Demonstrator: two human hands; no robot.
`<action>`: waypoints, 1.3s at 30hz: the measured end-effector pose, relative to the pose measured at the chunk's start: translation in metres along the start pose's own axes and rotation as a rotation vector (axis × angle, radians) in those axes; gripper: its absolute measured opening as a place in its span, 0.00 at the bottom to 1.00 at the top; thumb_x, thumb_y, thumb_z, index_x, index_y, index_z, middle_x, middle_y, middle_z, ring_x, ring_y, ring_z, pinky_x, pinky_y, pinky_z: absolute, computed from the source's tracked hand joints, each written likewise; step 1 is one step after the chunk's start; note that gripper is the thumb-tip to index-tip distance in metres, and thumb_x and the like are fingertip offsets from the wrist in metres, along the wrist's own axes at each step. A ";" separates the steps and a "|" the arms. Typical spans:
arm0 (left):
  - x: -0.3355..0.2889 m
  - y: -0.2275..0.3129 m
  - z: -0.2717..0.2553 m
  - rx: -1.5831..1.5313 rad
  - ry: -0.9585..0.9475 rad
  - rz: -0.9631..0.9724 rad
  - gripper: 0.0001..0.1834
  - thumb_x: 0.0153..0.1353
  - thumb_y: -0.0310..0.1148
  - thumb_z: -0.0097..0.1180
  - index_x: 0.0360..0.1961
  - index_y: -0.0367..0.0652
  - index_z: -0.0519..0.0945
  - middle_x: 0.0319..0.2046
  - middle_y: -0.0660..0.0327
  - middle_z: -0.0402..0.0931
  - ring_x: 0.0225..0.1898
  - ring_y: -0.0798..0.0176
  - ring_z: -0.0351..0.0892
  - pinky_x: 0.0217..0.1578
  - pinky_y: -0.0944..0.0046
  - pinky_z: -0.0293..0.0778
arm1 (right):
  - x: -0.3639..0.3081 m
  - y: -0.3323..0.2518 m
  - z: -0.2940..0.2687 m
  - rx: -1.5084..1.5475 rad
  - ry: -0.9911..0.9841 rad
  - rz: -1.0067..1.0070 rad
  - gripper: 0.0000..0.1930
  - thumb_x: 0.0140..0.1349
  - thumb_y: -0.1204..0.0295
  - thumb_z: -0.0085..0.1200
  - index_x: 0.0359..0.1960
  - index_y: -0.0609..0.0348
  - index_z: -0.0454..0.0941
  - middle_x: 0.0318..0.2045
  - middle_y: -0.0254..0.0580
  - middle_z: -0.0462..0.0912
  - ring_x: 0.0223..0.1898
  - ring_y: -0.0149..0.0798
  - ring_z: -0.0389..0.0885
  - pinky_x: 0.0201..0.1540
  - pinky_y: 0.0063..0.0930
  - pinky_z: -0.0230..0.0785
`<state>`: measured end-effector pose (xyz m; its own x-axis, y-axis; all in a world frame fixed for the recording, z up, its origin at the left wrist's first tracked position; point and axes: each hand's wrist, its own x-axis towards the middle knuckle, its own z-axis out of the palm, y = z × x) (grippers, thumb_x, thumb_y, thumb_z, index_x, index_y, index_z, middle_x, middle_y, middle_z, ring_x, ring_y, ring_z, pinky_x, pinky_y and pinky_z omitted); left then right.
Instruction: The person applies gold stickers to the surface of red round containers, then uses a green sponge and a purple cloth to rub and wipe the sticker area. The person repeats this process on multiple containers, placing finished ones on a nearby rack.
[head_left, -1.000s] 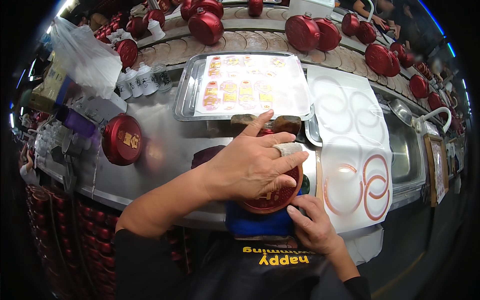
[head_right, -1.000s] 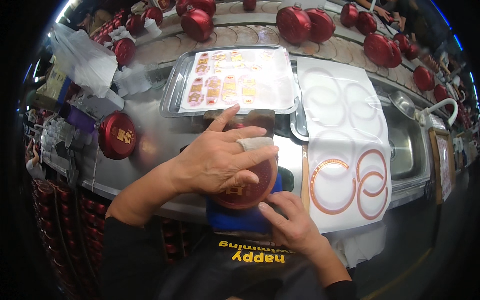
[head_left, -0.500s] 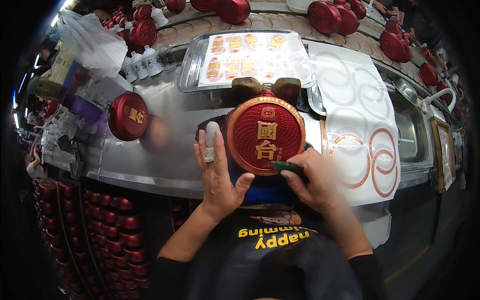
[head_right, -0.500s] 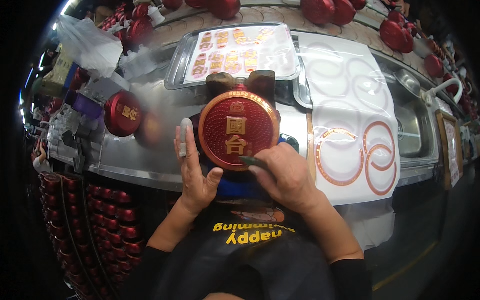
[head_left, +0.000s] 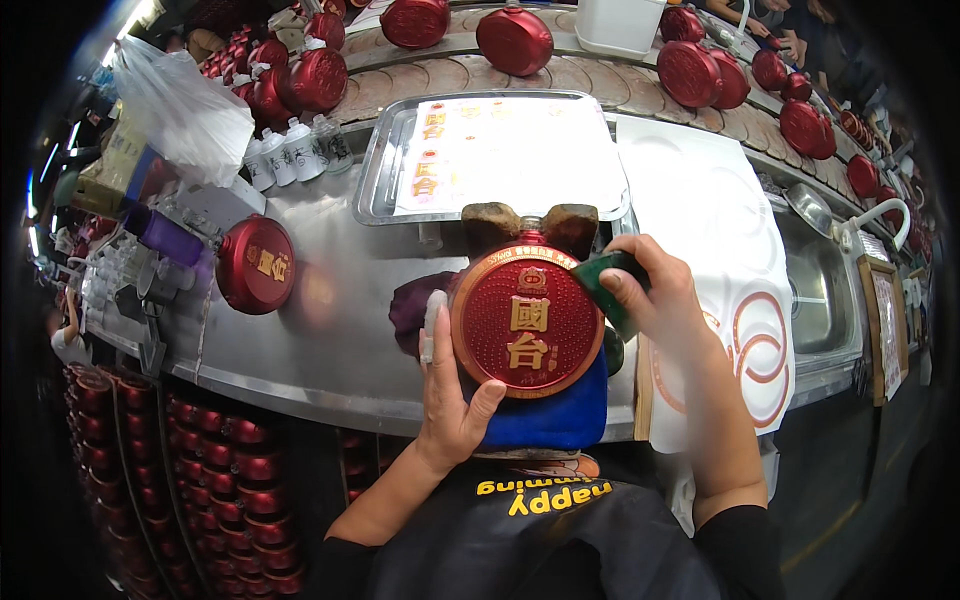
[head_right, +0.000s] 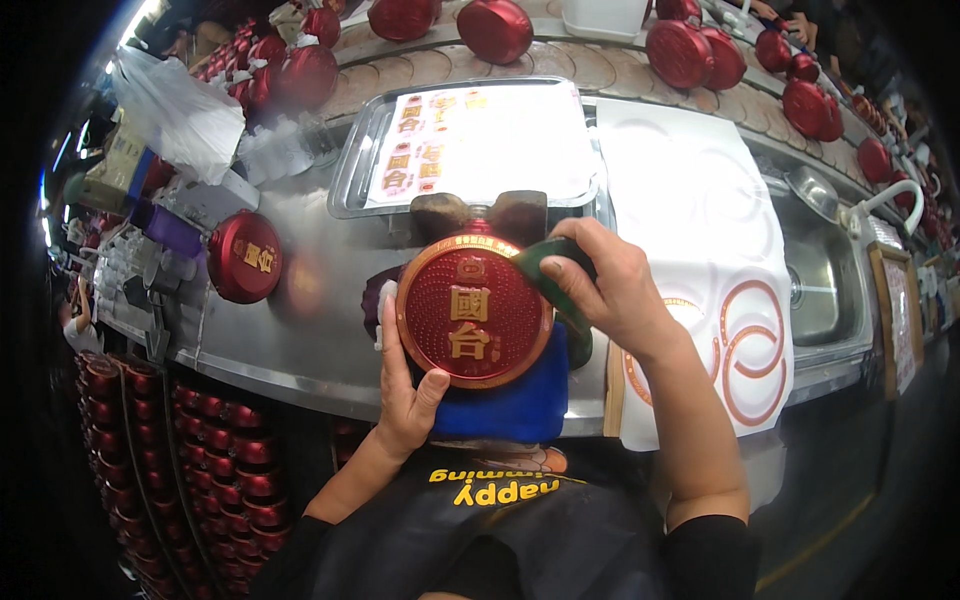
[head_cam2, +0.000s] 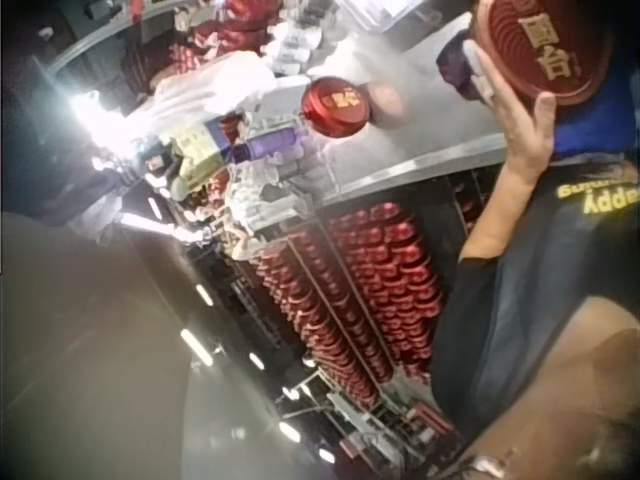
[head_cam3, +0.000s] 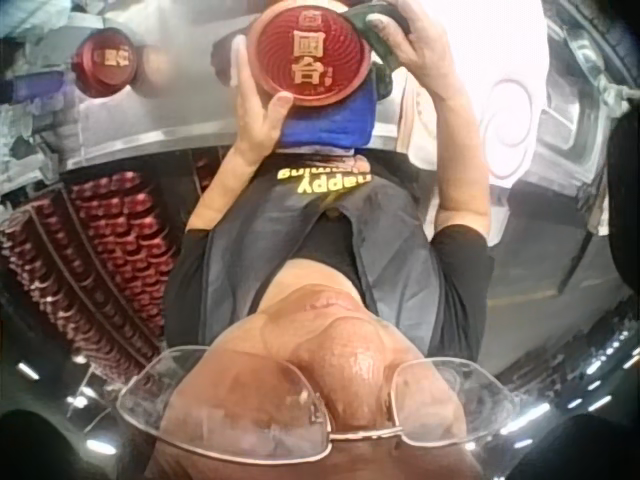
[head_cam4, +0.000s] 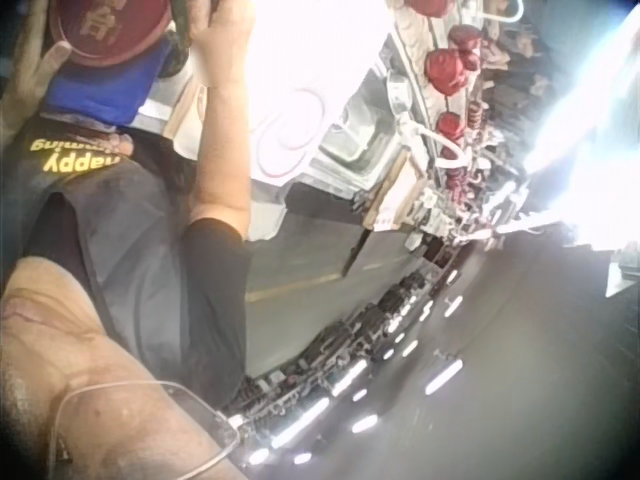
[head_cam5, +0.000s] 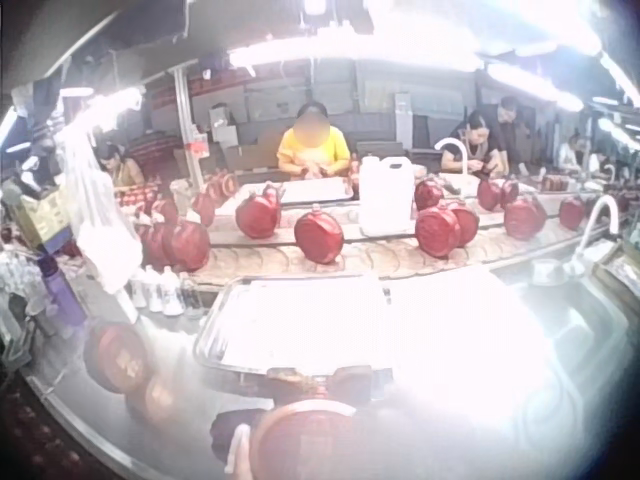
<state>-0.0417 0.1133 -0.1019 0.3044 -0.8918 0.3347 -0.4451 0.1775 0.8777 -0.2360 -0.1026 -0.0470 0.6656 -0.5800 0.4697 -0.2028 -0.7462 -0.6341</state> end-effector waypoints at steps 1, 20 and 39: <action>0.000 0.000 0.000 0.007 0.003 -0.004 0.50 0.75 0.52 0.53 0.79 0.27 0.41 0.78 0.35 0.43 0.79 0.40 0.47 0.77 0.47 0.42 | 0.008 0.005 -0.003 -0.065 0.005 -0.057 0.12 0.70 0.68 0.63 0.47 0.62 0.78 0.33 0.44 0.83 0.34 0.37 0.84 0.38 0.27 0.76; -0.002 -0.013 0.000 -0.057 0.036 0.121 0.42 0.81 0.47 0.42 0.80 0.29 0.41 0.80 0.39 0.40 0.82 0.43 0.40 0.78 0.51 0.39 | -0.063 -0.071 0.031 -0.183 0.180 -0.221 0.11 0.59 0.77 0.68 0.43 0.55 0.81 0.34 0.39 0.84 0.32 0.45 0.77 0.37 0.40 0.67; -0.003 0.010 0.006 0.465 0.034 0.178 0.65 0.63 0.54 0.67 0.78 0.26 0.34 0.77 0.26 0.38 0.80 0.28 0.37 0.75 0.33 0.37 | -0.096 -0.044 0.025 -0.064 0.309 0.079 0.10 0.65 0.71 0.68 0.41 0.62 0.80 0.31 0.43 0.82 0.31 0.40 0.79 0.36 0.31 0.72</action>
<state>-0.0519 0.1153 -0.0960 0.2138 -0.8490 0.4832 -0.8184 0.1144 0.5631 -0.2730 -0.0058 -0.0799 0.3988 -0.7010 0.5912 -0.2964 -0.7086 -0.6403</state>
